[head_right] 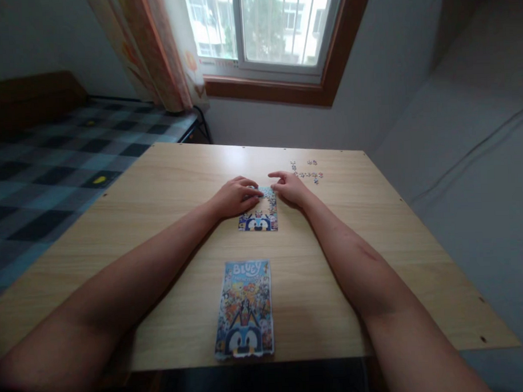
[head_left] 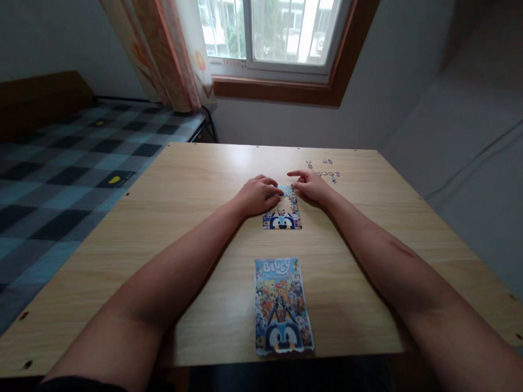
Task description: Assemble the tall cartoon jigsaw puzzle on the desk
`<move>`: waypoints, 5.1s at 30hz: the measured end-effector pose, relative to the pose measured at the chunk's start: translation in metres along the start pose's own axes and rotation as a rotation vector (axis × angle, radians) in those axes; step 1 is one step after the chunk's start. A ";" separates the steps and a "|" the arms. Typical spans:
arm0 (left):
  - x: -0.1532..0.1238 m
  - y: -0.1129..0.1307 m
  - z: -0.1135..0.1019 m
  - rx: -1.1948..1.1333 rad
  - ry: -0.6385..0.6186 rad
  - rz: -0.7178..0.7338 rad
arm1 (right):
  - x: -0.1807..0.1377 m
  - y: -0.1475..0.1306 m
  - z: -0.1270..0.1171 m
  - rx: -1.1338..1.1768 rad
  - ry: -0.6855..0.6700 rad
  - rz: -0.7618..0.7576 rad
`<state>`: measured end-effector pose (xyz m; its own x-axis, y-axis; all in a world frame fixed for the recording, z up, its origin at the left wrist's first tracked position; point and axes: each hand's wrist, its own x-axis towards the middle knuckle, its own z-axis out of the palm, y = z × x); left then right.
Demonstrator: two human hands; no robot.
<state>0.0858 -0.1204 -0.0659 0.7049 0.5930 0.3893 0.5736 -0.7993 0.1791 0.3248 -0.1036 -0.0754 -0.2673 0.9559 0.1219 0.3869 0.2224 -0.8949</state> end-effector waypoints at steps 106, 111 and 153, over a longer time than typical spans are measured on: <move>-0.007 -0.044 -0.007 -0.420 0.766 -0.916 | -0.019 0.027 -0.044 -0.905 0.613 -0.095; -0.005 -0.037 -0.007 -0.317 0.624 -0.894 | -0.019 0.027 -0.041 -0.912 0.523 -0.133; -0.002 -0.041 -0.009 0.074 0.169 -0.850 | 0.027 0.048 -0.103 -0.697 0.576 0.465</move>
<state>0.0566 -0.0897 -0.0658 -0.0433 0.9590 0.2802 0.9072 -0.0797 0.4130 0.4267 -0.0474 -0.0709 0.4352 0.8825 0.1783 0.8219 -0.3085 -0.4789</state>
